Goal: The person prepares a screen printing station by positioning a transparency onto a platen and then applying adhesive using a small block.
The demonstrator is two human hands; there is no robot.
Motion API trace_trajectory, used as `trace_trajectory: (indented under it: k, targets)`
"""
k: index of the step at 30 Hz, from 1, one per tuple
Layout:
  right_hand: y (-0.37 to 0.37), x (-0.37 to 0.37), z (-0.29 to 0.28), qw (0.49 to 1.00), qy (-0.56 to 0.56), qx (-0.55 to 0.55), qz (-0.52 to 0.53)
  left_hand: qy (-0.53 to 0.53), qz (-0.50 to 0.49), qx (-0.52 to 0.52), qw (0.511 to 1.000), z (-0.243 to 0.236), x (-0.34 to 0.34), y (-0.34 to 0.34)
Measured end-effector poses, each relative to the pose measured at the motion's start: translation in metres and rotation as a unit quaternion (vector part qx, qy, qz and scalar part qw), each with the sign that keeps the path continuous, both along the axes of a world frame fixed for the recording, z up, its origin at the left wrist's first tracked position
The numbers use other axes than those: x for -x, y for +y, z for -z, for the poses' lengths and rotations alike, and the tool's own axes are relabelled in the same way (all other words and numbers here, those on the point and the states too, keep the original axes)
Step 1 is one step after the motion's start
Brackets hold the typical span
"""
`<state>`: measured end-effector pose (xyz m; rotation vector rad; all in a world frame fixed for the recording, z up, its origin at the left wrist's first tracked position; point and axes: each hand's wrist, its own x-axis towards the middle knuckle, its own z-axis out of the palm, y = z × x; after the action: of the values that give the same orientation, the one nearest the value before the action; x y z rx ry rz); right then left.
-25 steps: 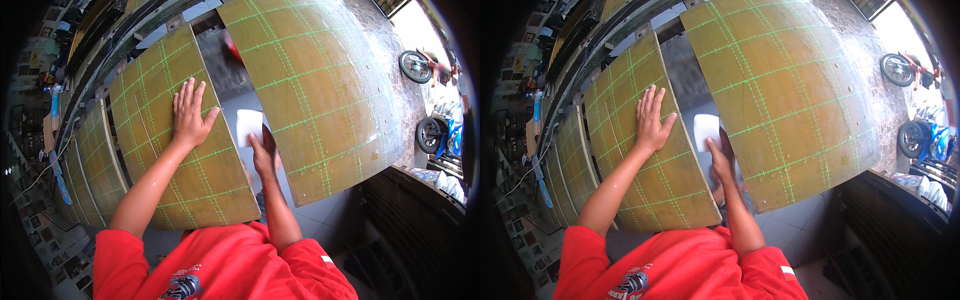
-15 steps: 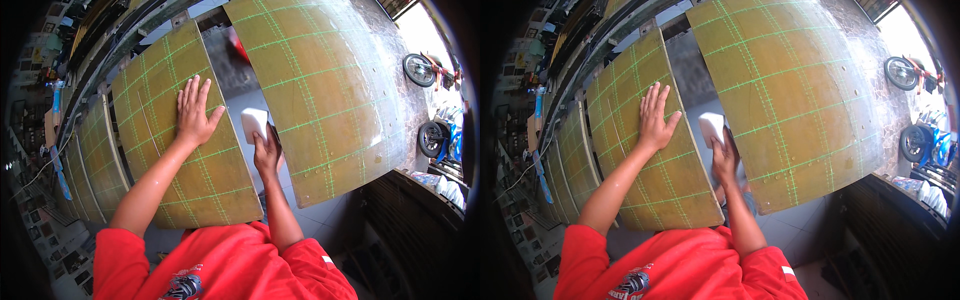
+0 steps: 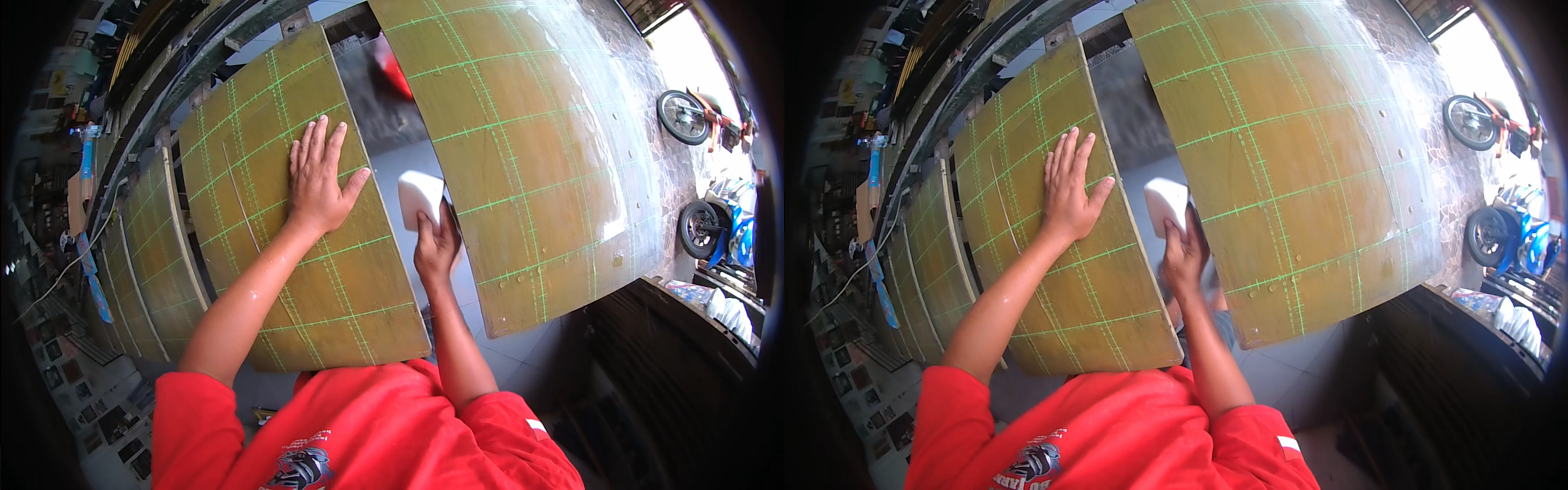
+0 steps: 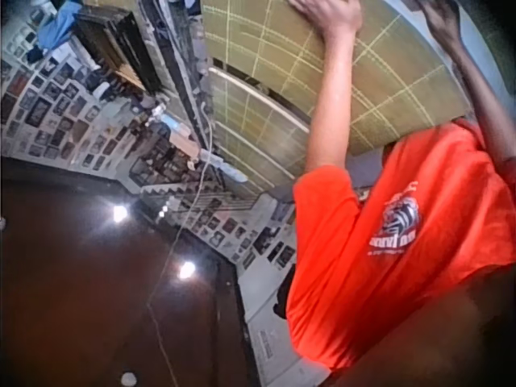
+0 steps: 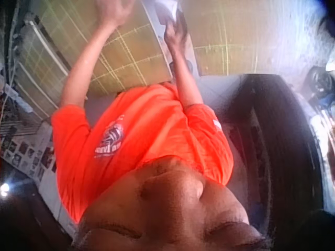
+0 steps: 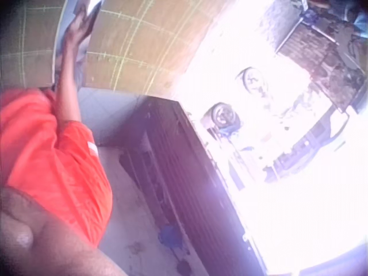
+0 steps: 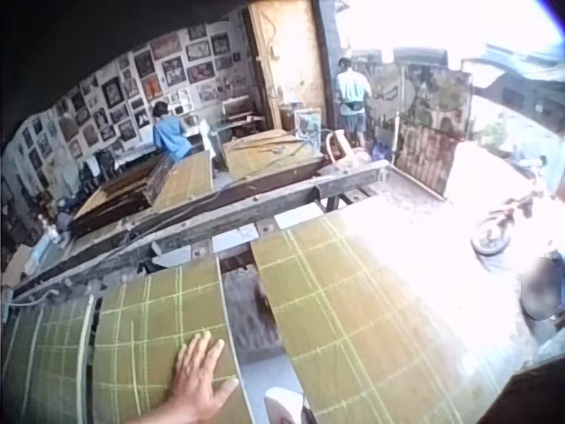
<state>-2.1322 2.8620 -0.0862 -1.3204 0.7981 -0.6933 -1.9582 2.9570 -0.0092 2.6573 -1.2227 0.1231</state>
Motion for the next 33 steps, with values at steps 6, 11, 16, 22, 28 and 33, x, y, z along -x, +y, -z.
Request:
trace_trajectory:
  k: [6, 11, 16, 22, 28, 33]
  targets:
    - [0.009, 0.039, 0.016, 0.995, 0.015, 0.077, -0.064, 0.002, -0.006, -0.005, 1.0, 0.002, -0.001, 0.002]
    - [0.008, 0.036, 0.003, 0.994, 0.009, 0.062, -0.085, -0.004, -0.003, 0.009, 1.0, 0.003, -0.001, 0.003]
    - [-0.003, 0.005, 0.0, 0.993, -0.045, -0.017, -0.104, -0.005, 0.004, 0.015, 1.0, 0.004, 0.0, 0.0]
    - [-0.008, 0.108, 0.023, 0.974, 0.02, -0.08, -0.213, -0.003, 0.0, 0.008, 1.0, 0.005, 0.0, 0.003]
    - [-0.009, 0.105, -0.014, 0.977, 0.071, -0.065, -0.188, -0.011, 0.005, 0.009, 1.0, 0.005, -0.001, 0.002]
    - [0.005, 0.151, 0.005, 0.965, -0.002, -0.2, -0.171, -0.013, 0.003, 0.007, 1.0, 0.005, 0.001, 0.002]
